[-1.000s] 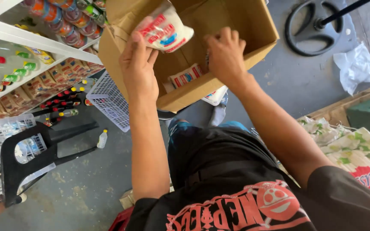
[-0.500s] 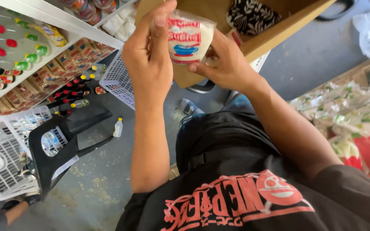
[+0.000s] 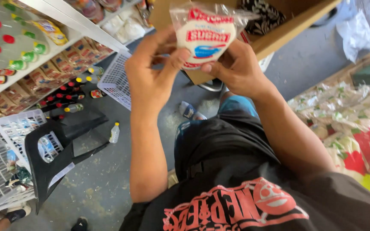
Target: Restocking bags of sugar from a cardboard box onto a grocery store shelf.
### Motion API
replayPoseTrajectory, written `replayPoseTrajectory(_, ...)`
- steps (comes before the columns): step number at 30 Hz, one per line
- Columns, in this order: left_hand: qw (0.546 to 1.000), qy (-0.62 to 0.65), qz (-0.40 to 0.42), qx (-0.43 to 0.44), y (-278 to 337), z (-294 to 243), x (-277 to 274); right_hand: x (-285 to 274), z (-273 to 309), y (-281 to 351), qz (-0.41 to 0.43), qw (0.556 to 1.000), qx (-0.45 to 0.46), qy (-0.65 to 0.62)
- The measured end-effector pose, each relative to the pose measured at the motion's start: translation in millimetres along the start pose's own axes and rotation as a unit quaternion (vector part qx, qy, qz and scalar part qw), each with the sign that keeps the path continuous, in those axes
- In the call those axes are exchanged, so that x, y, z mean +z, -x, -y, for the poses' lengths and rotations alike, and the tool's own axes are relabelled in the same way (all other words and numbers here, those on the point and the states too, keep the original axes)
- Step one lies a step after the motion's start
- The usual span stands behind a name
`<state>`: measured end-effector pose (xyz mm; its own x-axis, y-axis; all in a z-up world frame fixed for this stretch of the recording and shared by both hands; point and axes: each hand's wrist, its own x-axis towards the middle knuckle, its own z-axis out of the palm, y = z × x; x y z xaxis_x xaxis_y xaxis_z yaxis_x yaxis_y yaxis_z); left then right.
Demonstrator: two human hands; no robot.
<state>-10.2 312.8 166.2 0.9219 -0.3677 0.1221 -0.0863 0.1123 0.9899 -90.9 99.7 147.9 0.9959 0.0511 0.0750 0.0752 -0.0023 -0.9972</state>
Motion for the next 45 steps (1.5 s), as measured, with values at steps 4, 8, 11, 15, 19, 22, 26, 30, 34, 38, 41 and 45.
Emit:
replayPoseTrajectory(4, 0.996, -0.077, -0.001, 0.035, 26.9, -1.2, -6.8, 12.7, 10.6, 6.2, 0.005, 1.0, -0.001, -0.019)
replayPoseTrajectory(8, 0.986, -0.139, -0.02, 0.092, 9.4, -13.7, -6.2, 4.2, 14.8, -19.3, 0.008, 1.0, -0.009, 0.014)
replayPoseTrajectory(11, 0.997, -0.073, -0.011, 0.034, 13.8, -15.3, 1.6, 4.1, 20.9, -19.9, 0.011, 1.0, 0.005, 0.022)
replayPoseTrajectory(15, 0.998, -0.059, -0.034, 0.017, 4.4, -10.8, 18.3, -6.9, 27.5, -24.6, 0.005, 0.998, 0.027, 0.065)
replayPoseTrajectory(19, 0.993, -0.091, -0.061, 0.048, -3.0, -4.3, 39.0, -22.5, 39.3, -28.3, 0.005, 0.998, 0.037, 0.059)
replayPoseTrajectory(22, 0.983, -0.152, -0.092, 0.042, -17.3, 4.1, 56.5, -41.0, 47.8, -38.8, 0.021, 1.0, -0.004, -0.008)
replayPoseTrajectory(26, 0.975, -0.182, -0.094, 0.087, -23.5, 7.7, 66.3, -69.3, 34.3, -52.1, 0.059, 0.998, 0.003, 0.005)
replayPoseTrajectory(30, 0.935, -0.301, -0.014, 0.186, -34.7, 14.0, 47.2, -72.1, 26.5, -75.7, 0.077, 0.996, 0.027, 0.037)
replayPoseTrajectory(34, 0.929, -0.308, -0.032, 0.205, -65.3, 29.3, 10.6, -58.4, 21.1, -130.6, 0.115, 0.992, -0.007, 0.058)
replayPoseTrajectory(38, 0.92, -0.328, -0.078, 0.2, -94.4, 63.9, -30.9, -40.4, -2.9, -184.1, 0.143, 0.98, -0.058, 0.127)
replayPoseTrajectory(41, 0.906, -0.34, -0.1, 0.229, -128.0, 79.8, -53.7, -36.5, -24.1, -225.3, 0.149, 0.96, -0.117, 0.205)
replayPoseTrajectory(45, 0.902, -0.338, -0.112, 0.243, -155.8, 97.3, -78.3, -25.2, -39.7, -260.8, 0.142, 0.938, -0.173, 0.262)
